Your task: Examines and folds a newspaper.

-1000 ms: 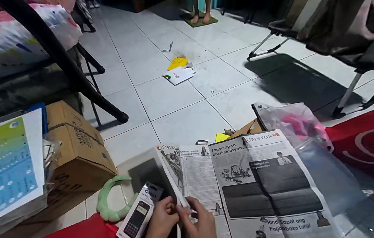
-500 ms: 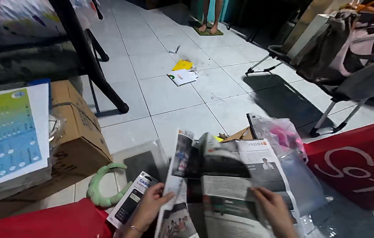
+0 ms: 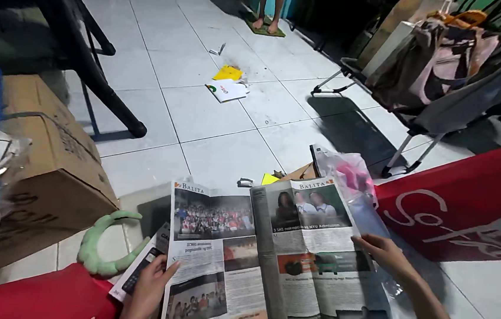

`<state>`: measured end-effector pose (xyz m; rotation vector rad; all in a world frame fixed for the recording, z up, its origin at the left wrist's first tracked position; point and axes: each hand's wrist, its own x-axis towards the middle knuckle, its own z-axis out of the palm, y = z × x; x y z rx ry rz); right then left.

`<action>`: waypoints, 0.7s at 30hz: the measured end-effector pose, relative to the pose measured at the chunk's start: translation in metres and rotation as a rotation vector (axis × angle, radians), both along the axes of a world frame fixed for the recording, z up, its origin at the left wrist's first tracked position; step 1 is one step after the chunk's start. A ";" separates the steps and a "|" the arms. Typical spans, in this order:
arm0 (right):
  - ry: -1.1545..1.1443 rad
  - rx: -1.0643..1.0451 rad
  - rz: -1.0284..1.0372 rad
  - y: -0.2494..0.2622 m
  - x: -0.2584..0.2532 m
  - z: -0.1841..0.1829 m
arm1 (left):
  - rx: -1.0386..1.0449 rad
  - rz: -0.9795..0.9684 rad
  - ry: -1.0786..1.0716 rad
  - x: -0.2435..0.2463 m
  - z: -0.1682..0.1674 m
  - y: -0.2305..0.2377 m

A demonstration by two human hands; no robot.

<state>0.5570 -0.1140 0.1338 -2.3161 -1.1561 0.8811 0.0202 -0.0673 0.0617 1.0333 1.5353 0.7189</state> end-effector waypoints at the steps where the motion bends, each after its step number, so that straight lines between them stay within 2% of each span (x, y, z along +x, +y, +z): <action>1: -0.009 -0.005 0.001 0.001 0.003 -0.004 | -0.002 0.006 0.004 -0.001 -0.001 0.000; 6: -0.057 -0.017 -0.027 0.004 0.009 -0.018 | -0.001 0.032 0.016 -0.006 0.000 0.002; 16: -0.086 0.098 -0.123 -0.004 0.013 -0.051 | 0.022 0.078 0.070 -0.019 -0.013 0.007; 21: -0.127 0.124 -0.197 -0.002 0.008 -0.052 | 0.011 0.074 0.084 -0.021 -0.015 0.010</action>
